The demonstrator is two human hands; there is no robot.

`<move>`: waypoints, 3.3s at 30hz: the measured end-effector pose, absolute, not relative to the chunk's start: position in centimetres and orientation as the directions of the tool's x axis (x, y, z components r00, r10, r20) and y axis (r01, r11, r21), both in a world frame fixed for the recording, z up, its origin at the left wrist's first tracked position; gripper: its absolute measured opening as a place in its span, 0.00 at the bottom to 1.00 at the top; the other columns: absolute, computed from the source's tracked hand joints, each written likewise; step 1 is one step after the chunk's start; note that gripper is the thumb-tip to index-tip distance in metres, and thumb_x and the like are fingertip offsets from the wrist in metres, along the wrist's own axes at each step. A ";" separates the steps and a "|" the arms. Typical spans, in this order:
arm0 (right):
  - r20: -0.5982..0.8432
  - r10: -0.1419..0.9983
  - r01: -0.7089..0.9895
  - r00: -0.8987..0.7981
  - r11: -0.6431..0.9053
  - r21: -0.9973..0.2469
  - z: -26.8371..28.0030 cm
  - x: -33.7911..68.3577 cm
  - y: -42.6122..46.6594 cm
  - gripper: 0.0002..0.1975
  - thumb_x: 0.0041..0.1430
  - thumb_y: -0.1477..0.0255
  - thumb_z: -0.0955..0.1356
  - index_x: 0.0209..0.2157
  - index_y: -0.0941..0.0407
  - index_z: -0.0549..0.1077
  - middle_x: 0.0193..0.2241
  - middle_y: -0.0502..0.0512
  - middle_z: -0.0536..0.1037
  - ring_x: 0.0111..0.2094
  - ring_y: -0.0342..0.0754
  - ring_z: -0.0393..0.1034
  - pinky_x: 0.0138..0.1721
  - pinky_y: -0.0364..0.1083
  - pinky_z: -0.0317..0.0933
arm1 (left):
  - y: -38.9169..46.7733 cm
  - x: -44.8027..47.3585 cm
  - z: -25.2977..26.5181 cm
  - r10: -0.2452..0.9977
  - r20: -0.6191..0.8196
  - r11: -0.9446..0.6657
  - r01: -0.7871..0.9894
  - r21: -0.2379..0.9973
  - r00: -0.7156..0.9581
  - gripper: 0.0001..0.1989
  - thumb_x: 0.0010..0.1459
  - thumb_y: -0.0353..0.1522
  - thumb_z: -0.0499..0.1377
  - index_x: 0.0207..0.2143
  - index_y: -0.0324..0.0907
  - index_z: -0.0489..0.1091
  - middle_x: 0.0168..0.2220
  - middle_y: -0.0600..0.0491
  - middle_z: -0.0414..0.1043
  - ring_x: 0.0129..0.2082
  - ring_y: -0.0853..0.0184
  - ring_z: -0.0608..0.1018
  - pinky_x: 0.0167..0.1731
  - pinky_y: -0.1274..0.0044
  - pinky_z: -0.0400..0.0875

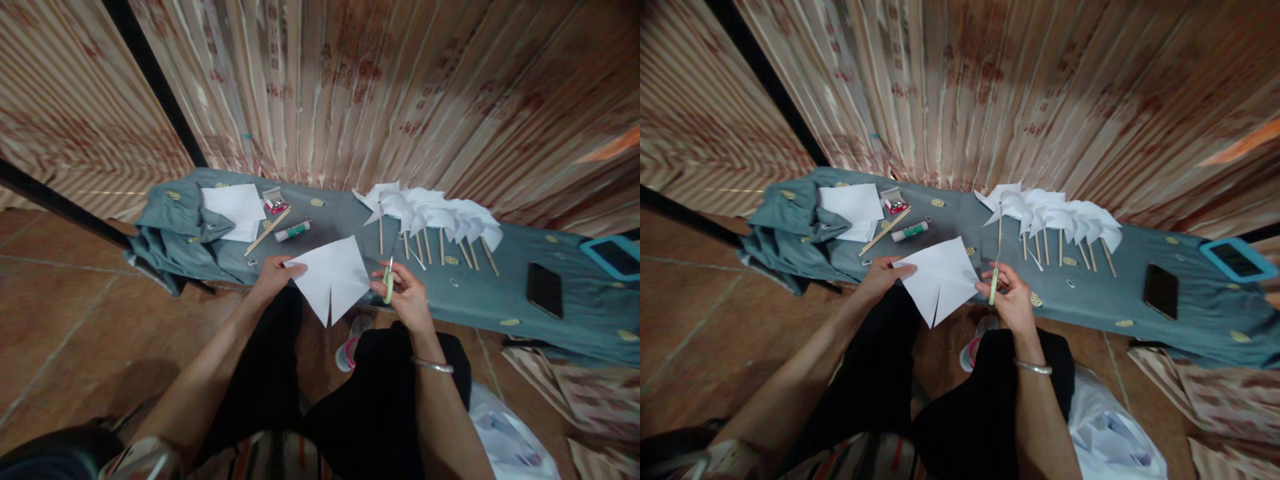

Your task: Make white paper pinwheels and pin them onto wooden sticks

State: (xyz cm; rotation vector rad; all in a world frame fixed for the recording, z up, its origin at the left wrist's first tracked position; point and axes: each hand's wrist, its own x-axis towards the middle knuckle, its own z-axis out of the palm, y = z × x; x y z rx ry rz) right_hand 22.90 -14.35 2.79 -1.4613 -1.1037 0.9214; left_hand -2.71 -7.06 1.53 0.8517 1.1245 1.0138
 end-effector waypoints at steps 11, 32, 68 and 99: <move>-0.048 0.970 0.121 0.239 -0.079 -0.990 2.0 21.0 -13.8 0.25 0.35 0.60 0.78 0.36 0.55 0.74 0.19 0.43 0.74 0.22 0.42 0.66 0.29 0.44 0.62 | -7.8 -1.8 1.5 0.937 -0.287 0.343 -0.368 0.864 0.198 0.24 0.35 0.47 0.72 0.30 0.38 0.79 0.32 0.45 0.81 0.31 0.62 0.80 0.33 0.73 0.72; -0.095 0.940 -0.167 0.328 -0.041 -0.985 1.8 17.2 -11.8 0.28 0.35 0.56 0.78 0.37 0.54 0.71 0.29 0.50 0.81 0.30 0.48 0.74 0.35 0.48 0.69 | -11.0 3.8 0.9 0.966 -0.248 0.198 -0.406 0.892 -0.073 0.19 0.35 0.32 0.71 0.34 0.38 0.76 0.37 0.47 0.81 0.37 0.60 0.80 0.45 0.68 0.73; -0.210 0.929 0.038 -0.305 -0.209 -0.977 1.3 15.9 -14.3 0.26 0.50 0.50 0.71 0.42 0.56 0.74 0.27 0.52 0.77 0.29 0.45 0.70 0.34 0.45 0.63 | -4.4 2.1 3.6 0.964 0.075 -0.106 -0.109 0.988 -0.254 0.18 0.37 0.31 0.70 0.35 0.36 0.77 0.34 0.48 0.81 0.35 0.61 0.81 0.40 0.72 0.75; -0.206 0.948 0.002 -0.241 -0.212 -0.977 0.9 15.7 -14.3 0.22 0.47 0.54 0.74 0.38 0.55 0.75 0.23 0.49 0.77 0.25 0.42 0.67 0.28 0.43 0.62 | -4.5 2.0 3.4 0.968 0.068 -0.094 -0.096 0.991 -0.240 0.18 0.37 0.31 0.70 0.35 0.36 0.77 0.35 0.48 0.81 0.35 0.61 0.81 0.40 0.72 0.75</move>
